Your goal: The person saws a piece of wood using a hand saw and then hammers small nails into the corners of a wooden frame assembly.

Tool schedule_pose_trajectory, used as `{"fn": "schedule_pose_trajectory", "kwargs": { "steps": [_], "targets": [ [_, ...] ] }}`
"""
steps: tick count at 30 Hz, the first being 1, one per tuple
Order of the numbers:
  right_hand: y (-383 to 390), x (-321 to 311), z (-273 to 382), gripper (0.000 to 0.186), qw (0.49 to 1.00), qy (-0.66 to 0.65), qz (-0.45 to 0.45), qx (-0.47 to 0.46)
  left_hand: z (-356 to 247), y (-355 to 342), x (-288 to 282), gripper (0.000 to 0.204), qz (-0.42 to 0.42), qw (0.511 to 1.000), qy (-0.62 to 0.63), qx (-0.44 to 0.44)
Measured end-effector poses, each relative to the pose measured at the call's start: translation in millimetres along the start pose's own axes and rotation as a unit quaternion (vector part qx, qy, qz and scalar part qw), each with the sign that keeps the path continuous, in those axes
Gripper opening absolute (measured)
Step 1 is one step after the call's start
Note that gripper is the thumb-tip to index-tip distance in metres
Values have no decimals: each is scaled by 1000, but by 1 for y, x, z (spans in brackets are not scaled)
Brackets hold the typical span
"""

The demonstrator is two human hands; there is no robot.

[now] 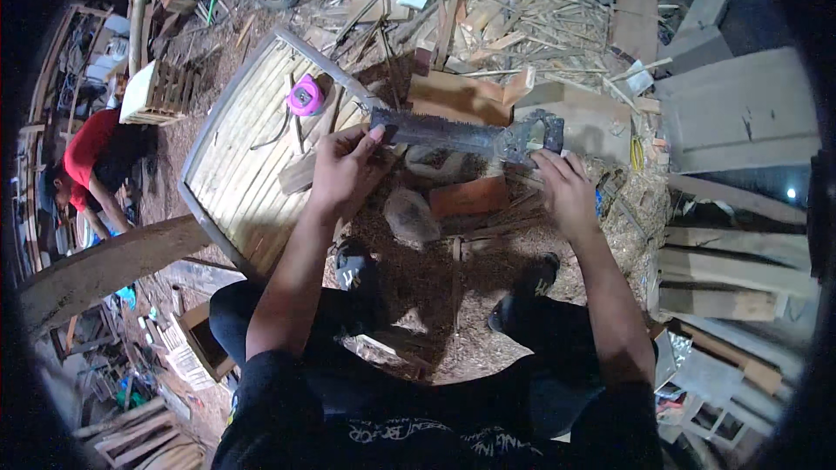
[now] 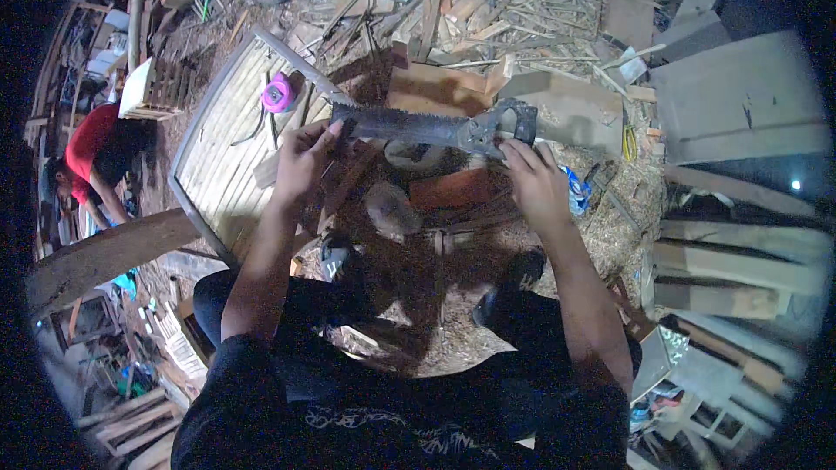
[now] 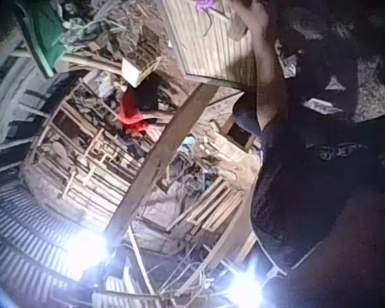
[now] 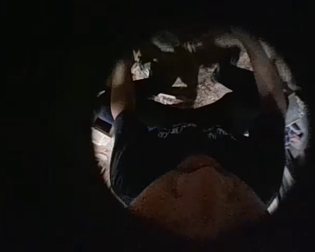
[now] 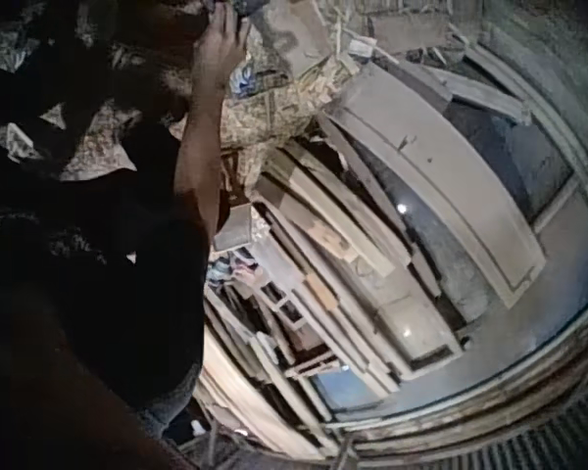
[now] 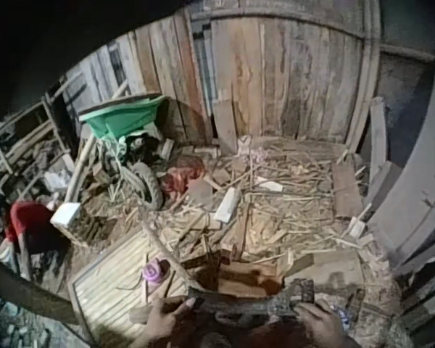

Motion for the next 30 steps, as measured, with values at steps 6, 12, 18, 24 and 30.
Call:
{"fn": "schedule_pose_trajectory", "kwargs": {
  "steps": [6, 12, 18, 24, 30],
  "targets": [
    [-25, -13, -1, 30, 988, -142, -21, 61, -2, 12, -6, 30, -53, 989, 75, -118],
    [-33, -84, 9, 30, 985, -159, 4, 65, -46, 44, -9, 29, -52, 987, 105, -108],
    [-78, -185, 19, 33, 987, -153, 37, 43, -124, 80, -13, 21, -72, 994, 63, -54],
    [-122, -226, 45, 36, 982, -162, 80, -51, -166, 141, -34, 28, -195, 973, 95, -76],
    [-151, -228, 103, 34, 965, -161, 101, -180, -160, 227, -76, 36, -277, 957, 66, -54]
  ]
}}
Point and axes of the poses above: each hand's wrist, its own y-axis away from the middle knuckle, its own x-axis out of the palm, z = x × y, the point moved 7 cm from there along -y, towards the middle knuckle, and after that the axes turned 12 degrees about -z, right-handed, at the moved point
